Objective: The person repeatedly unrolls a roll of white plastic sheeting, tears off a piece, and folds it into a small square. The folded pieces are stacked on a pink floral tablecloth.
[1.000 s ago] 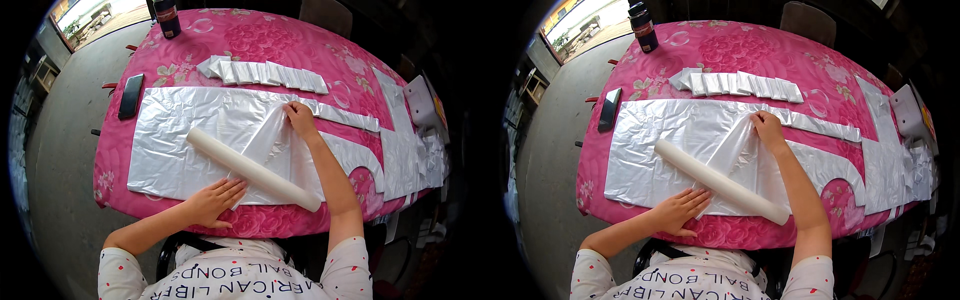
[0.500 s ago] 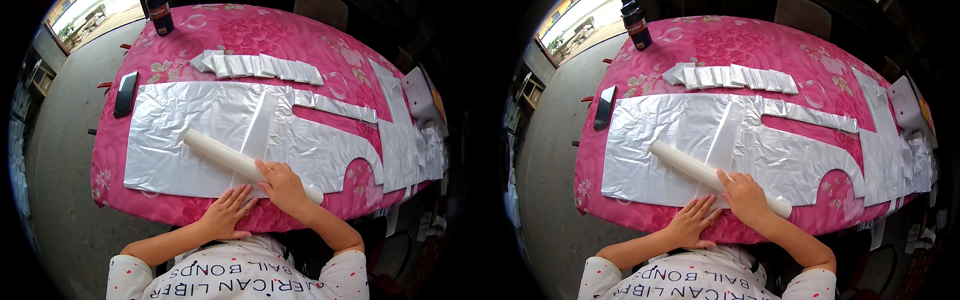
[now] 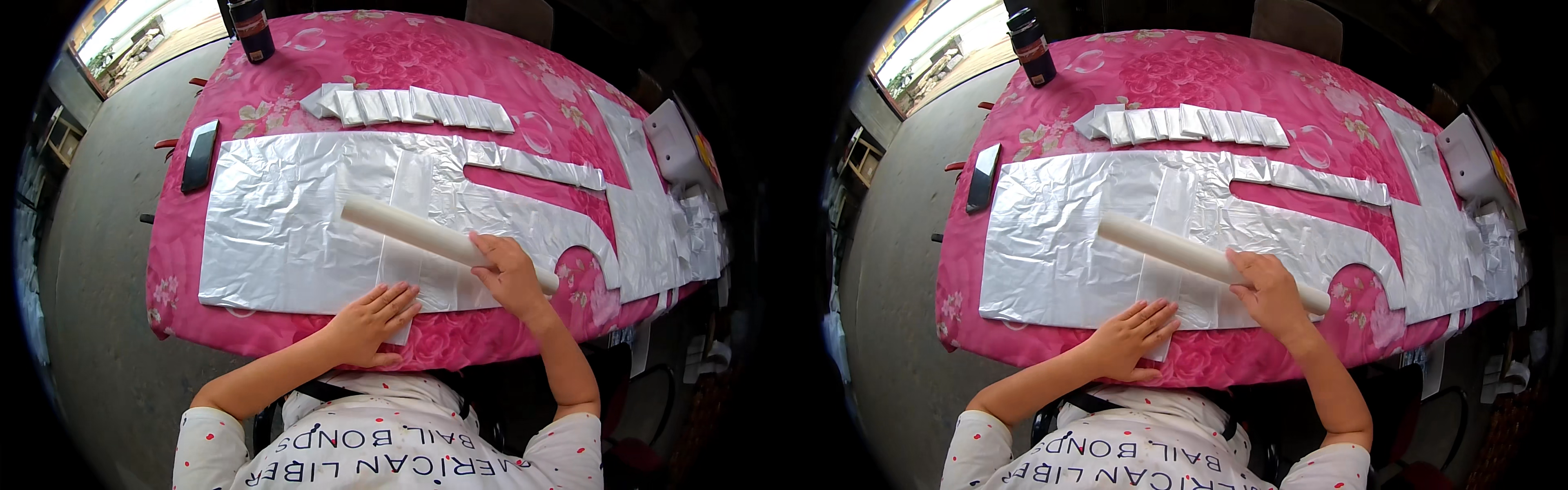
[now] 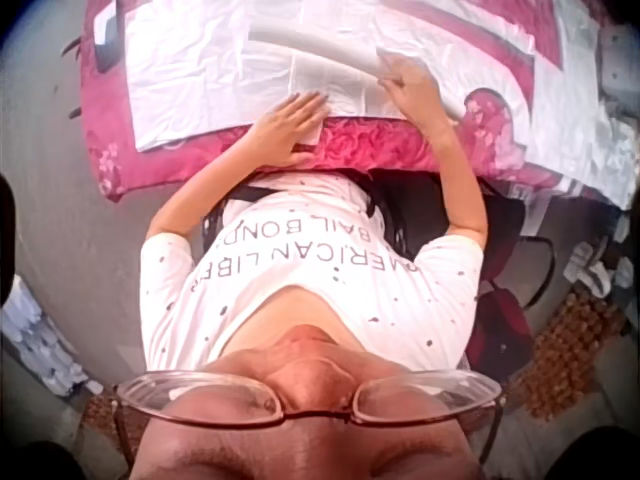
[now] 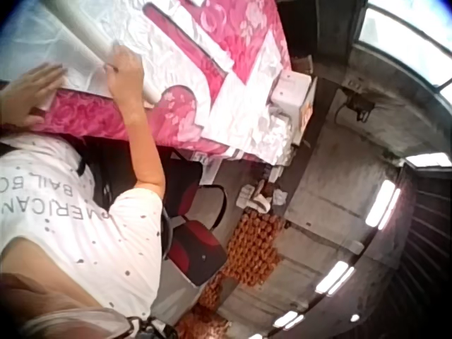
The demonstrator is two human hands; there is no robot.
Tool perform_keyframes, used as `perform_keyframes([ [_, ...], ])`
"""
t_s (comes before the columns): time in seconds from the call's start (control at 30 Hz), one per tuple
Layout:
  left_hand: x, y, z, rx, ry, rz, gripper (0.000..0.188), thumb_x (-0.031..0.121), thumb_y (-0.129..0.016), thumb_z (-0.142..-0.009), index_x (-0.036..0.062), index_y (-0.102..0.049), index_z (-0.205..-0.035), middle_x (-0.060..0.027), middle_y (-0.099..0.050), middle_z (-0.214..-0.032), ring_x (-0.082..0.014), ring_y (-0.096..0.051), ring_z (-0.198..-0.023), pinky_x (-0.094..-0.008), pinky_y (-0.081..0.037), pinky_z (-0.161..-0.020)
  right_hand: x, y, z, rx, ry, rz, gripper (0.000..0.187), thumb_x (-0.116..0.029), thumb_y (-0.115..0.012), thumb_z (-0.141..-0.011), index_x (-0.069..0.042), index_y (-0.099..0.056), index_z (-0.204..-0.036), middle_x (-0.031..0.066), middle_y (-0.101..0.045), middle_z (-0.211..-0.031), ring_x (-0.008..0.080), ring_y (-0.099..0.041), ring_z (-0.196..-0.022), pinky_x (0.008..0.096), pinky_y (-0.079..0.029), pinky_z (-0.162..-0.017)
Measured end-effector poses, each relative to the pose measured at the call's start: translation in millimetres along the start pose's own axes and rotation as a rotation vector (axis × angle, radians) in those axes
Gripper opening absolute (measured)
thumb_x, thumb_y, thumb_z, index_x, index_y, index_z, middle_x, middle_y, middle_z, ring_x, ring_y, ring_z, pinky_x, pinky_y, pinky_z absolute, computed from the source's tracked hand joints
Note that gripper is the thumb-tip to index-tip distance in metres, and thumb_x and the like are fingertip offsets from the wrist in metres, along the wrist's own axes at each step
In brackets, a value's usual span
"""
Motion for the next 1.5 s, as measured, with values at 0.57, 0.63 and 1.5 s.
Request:
perform_keyframes([
  [0.57, 17.1, 2.3, 4.8, -0.164, -0.13, 0.045, 0.066, 0.025, -0.057, -0.077, 0.0032, -0.036, -0.136, -0.0173, -0.026, -0.146, -0.0313, -0.023, -0.136, -0.0434, -0.02, -0.11, 17.9, -60.0, -140.9, 0.157, 0.277, 0.172, 0.05, 0.002, -0.061, -0.071, -0.01, -0.057, -0.12, 0.008, -0.056, -0.122, 0.027, -0.047, -0.115, 0.0381, -0.034, -0.101],
  [0.63, 11.6, 3.6, 9.5, -0.166, -0.215, 0.035, 0.066, 0.017, -0.058, -0.073, 0.0027, -0.037, -0.134, -0.015, -0.029, -0.145, -0.0284, -0.025, -0.136, -0.0418, -0.021, -0.111, 10.3, -60.2, -131.0, 0.22, 0.273, 0.163, 0.05, 0.004, -0.058, -0.072, -0.009, -0.056, -0.121, 0.0104, -0.055, -0.123, 0.0281, -0.044, -0.12, 0.0388, -0.033, -0.103],
  [1.5, -1.8, 12.3, 19.2, 0.233, -0.29, -0.041, 0.03, 0.009, -0.053, -0.081, 0.0028, -0.057, -0.11, -0.0107, -0.056, -0.121, -0.023, -0.055, -0.112, -0.0368, -0.045, -0.096, -42.2, -73.9, -3.8, -0.224, 0.354, -0.168, 0.055, 0.01, -0.05, -0.063, -0.001, -0.056, -0.116, 0.0122, -0.054, -0.125, 0.0296, -0.049, -0.117, 0.0369, -0.041, -0.098],
])
Point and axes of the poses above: each hand's wrist, its own z-axis away from the middle knuckle, its own y-axis out of the back of the hand, x = y × z, the point moved 5 cm from there along -z, towards the middle knuckle
